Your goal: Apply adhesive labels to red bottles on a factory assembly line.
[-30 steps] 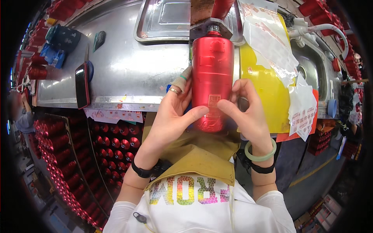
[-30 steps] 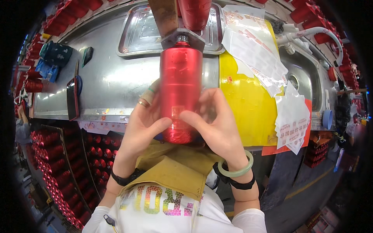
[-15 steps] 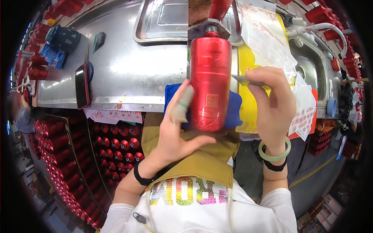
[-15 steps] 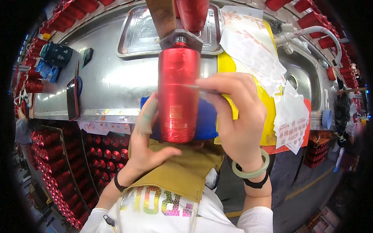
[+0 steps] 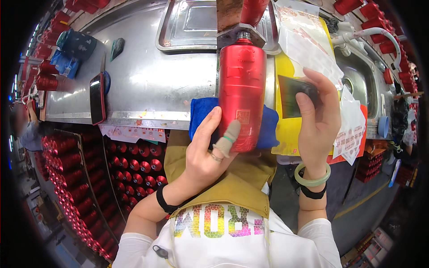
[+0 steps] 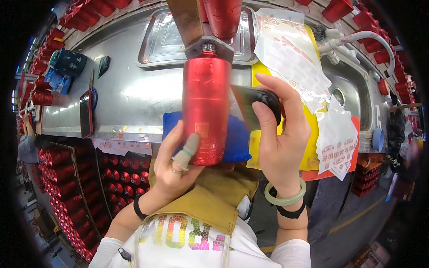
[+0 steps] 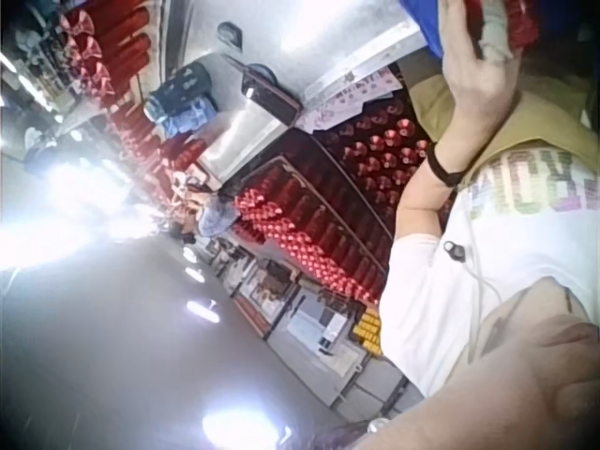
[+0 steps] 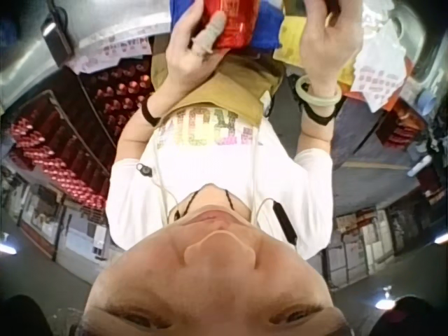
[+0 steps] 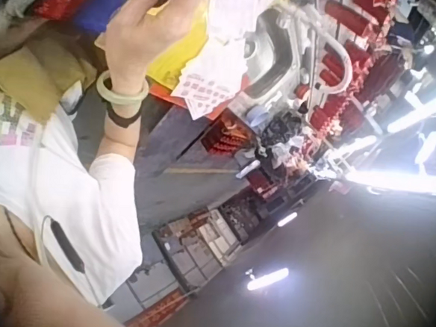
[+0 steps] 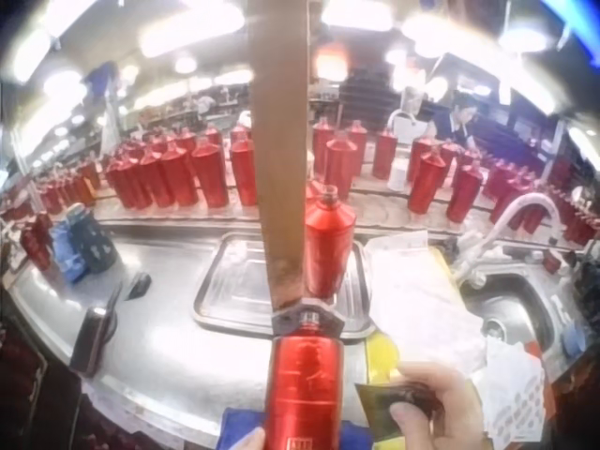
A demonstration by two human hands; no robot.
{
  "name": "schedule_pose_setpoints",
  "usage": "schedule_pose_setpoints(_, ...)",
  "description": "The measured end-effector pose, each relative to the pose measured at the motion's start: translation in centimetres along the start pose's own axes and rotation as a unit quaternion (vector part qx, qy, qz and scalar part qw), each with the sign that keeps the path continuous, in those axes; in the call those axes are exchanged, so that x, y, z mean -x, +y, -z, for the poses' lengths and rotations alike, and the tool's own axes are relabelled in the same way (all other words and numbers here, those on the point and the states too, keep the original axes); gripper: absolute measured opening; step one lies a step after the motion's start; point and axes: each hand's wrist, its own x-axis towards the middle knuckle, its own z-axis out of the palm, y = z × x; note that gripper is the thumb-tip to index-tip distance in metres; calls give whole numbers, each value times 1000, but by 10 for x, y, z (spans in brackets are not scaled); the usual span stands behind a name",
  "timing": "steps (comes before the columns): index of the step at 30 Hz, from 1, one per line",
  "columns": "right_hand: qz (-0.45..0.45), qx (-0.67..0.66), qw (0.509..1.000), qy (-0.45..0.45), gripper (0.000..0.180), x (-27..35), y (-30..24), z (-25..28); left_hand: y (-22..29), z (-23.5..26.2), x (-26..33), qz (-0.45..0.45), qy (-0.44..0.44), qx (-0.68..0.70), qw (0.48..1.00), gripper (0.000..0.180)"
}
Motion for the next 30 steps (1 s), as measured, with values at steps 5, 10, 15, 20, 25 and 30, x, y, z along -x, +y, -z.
schedule_pose_setpoints(5, 118, 61, 956, -263, 24, -11, -18, -1, -4, 0, 3, 78, 7, 126, 989, 67)
schedule_pose_setpoints(10, 258, 193, 923, -212, 27, -31, -17, -14, -5, 9, -12, 91, -16, 111, 990, 77)
schedule_pose_setpoints(15, 256, 194, 934, -156, 27, -44, -21, -7, 3, 17, -31, 41, -96, -24, 994, 79)
schedule_pose_setpoints(20, 180, 146, 965, -121, 33, -36, -18, -2, -2, 8, -12, 42, -7, 32, 999, 72)
schedule_pose_setpoints(25, 204, 131, 963, -121, 32, -31, -18, -10, -5, 7, -9, 99, 9, 112, 989, 81)
schedule_pose_setpoints(30, 386, 188, 886, -173, 32, -25, -9, -7, -8, 7, -4, 129, -20, 123, 984, 88)
